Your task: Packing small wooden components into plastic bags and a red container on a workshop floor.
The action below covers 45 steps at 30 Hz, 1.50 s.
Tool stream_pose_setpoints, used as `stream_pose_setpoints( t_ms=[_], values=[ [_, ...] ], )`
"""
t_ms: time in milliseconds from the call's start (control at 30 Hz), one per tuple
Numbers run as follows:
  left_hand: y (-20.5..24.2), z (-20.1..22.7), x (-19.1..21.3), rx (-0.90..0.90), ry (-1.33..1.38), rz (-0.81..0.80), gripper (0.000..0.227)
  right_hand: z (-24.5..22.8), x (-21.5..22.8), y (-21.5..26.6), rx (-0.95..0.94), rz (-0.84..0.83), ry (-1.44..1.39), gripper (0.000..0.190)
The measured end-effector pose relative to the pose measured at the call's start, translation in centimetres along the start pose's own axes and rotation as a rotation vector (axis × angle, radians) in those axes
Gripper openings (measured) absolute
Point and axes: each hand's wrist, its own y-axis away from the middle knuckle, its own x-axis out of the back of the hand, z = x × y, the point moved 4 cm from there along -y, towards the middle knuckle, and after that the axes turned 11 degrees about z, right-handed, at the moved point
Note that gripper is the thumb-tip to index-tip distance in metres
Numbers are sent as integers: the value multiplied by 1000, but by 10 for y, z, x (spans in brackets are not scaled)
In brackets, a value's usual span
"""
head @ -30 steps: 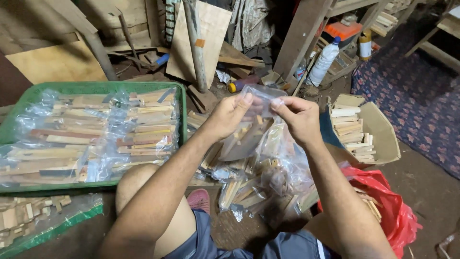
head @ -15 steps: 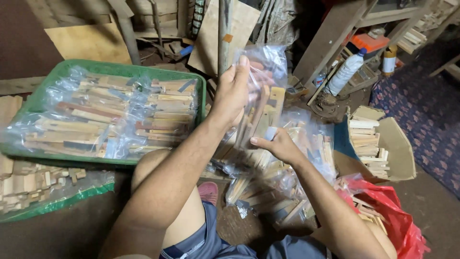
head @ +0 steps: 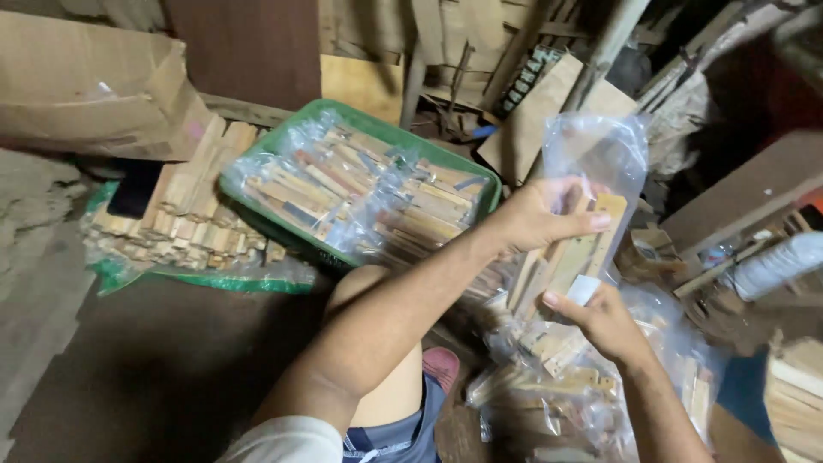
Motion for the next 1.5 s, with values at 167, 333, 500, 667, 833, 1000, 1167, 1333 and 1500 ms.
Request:
stream_pose_setpoints(
  t_ms=[167, 333, 500, 667, 833, 1000, 1167, 1333, 1500],
  values=[
    [10, 44, 31, -204, -96, 277, 33, 58, -6, -51, 62, -66, -278, 27],
    [-4, 59, 68, -203, -87, 475, 46, 115, -45, -92, -28, -264, -751, 26],
    [17, 116, 135, -203, -311, 715, 23, -7, -71, -43, -15, -204, 469, 29],
    [30, 141, 186, -25, -443, 828, 19, -128, -88, 16, 563, -318, 200, 58],
    [29, 129, 230, -80, -382, 896, 23, -145, -126, -7, 735, -246, -142, 52],
    [20, 112, 266, -26, -217, 918, 30, -39, -188, -88, 22, 4, 108, 92],
    [14, 81, 294, -110, -193, 939, 28, 49, -253, -123, -226, -174, -527, 52],
    [-4, 63, 341, -49, -189, 943, 38, 62, -296, -159, -278, -114, -550, 30],
    [-28, -55, 497, 269, -546, 1104, 41, 149, -329, -226, -357, -26, -379, 33]
  ],
)
